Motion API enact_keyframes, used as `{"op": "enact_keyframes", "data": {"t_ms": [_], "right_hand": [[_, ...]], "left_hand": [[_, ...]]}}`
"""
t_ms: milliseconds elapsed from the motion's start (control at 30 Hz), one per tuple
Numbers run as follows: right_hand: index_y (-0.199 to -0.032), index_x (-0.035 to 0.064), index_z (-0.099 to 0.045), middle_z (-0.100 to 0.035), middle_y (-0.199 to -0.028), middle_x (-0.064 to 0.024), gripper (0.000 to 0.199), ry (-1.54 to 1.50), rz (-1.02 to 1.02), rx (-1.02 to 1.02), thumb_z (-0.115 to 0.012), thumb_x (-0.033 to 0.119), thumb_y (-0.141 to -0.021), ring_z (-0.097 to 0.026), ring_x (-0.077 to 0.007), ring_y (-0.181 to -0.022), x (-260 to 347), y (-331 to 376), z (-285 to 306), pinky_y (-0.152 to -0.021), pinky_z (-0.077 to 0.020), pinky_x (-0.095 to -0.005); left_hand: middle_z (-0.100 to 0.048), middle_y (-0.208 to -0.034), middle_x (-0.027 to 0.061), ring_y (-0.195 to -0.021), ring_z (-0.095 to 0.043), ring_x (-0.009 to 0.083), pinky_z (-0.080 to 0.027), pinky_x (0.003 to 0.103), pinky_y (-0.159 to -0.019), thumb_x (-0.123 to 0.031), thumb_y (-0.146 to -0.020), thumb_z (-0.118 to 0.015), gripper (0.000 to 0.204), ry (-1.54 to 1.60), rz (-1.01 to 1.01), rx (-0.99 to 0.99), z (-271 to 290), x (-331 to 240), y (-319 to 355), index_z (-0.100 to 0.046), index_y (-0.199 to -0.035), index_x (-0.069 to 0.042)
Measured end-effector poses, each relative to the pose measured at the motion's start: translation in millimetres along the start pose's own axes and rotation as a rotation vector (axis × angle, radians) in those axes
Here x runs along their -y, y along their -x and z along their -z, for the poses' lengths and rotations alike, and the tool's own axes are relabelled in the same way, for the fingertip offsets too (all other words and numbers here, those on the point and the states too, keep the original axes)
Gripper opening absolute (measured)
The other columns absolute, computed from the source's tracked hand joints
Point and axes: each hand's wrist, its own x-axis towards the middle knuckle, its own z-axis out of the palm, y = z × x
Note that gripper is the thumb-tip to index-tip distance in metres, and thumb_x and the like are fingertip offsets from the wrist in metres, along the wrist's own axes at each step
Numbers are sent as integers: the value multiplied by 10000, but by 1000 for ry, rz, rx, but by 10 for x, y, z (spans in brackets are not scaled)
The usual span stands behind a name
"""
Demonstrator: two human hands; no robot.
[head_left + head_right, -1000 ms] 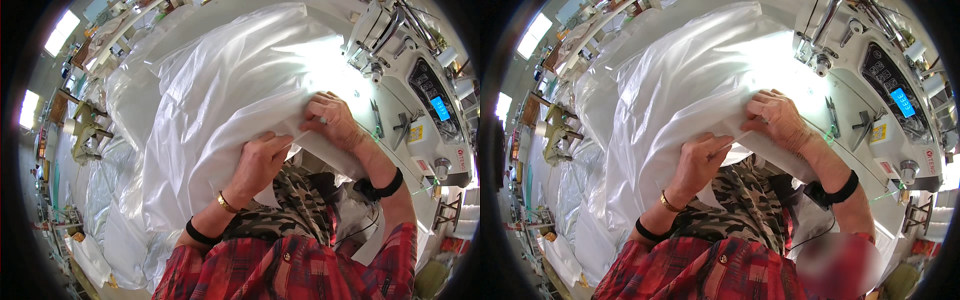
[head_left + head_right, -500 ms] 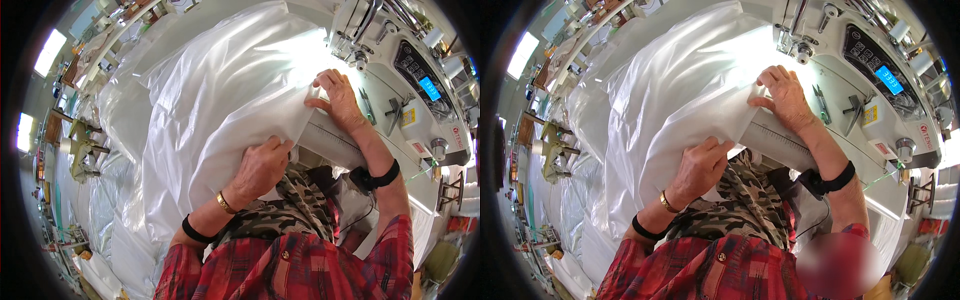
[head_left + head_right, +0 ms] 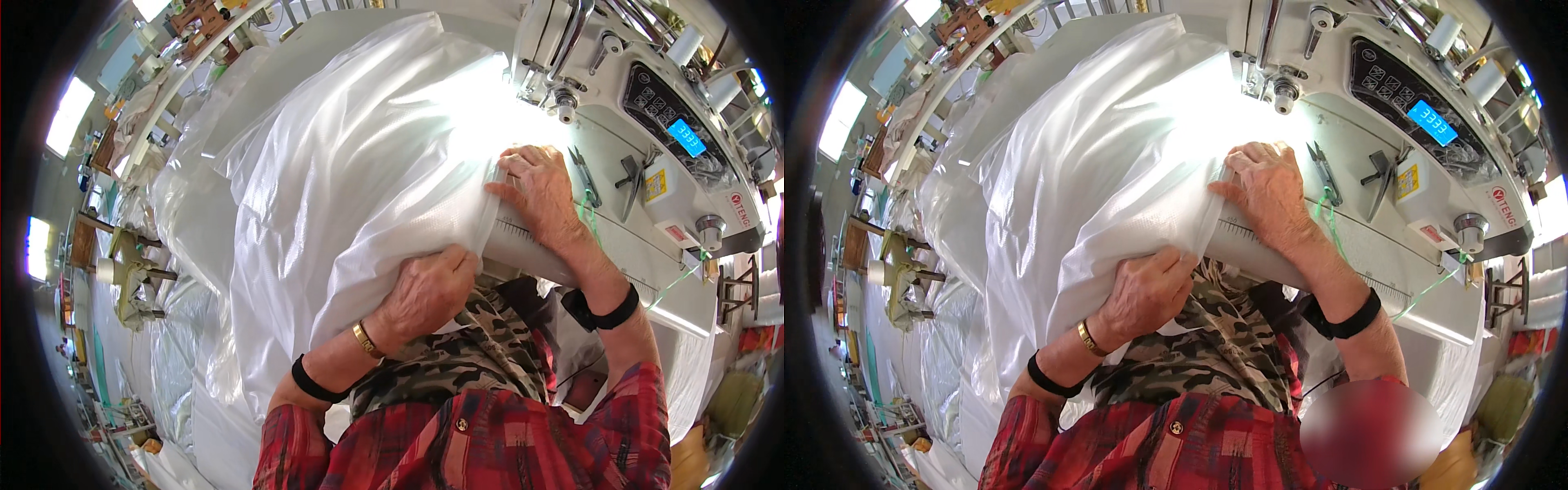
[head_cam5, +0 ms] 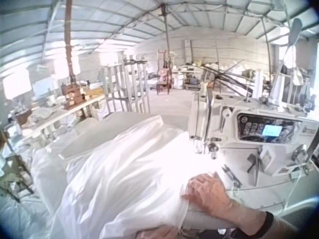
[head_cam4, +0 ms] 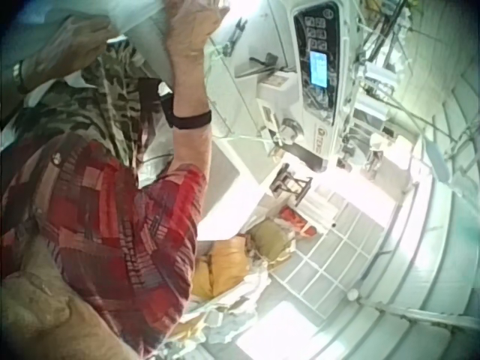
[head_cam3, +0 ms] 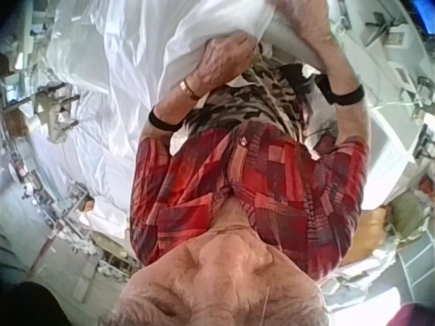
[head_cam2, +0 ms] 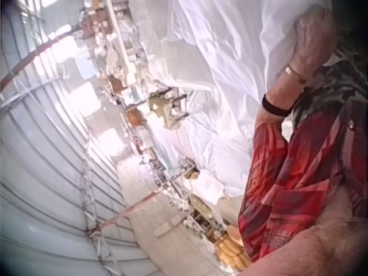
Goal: The recorder is using an industrial sewing machine to sew together large white plastic or fabric sheets.
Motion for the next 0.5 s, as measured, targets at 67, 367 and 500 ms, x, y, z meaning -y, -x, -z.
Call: {"op": "enact_keyframes", "data": {"t_ms": [67, 367, 500], "right_hand": [[-1148, 39, -660, -636, -1133, -94, 592, 23, 1, -10, -487, 561, -928, -565, -245, -1100, 20, 24, -1, -1036, -328, -443], [-1300, 30, -593, -534, -1329, -177, 646, 78, -127, 38, -497, 559, -942, -422, -318, -1266, 19, 54, -2, -1076, -297, -475], [-1303, 26, -581, -534, -1320, -179, 601, 66, -145, 28, -527, 507, -947, -436, -336, -1229, -2, 54, -40, -1081, -292, -485]], "left_hand": [[-529, -794, 102, -634, -608, 302, -499, 406, -556, -58, -812, -644, 201, -17, -7, 5, 4, 13, -40, -610, -1009, -36], [-519, -775, 127, -621, -611, 313, -484, 400, -531, -28, -793, -606, 82, -139, -103, 60, 21, 78, -448, -529, -816, -10], [-532, -745, 144, -598, -607, 318, -477, 412, -527, -7, -783, -574, 47, -147, -104, 9, -6, 129, -692, -527, -779, -5]]}}
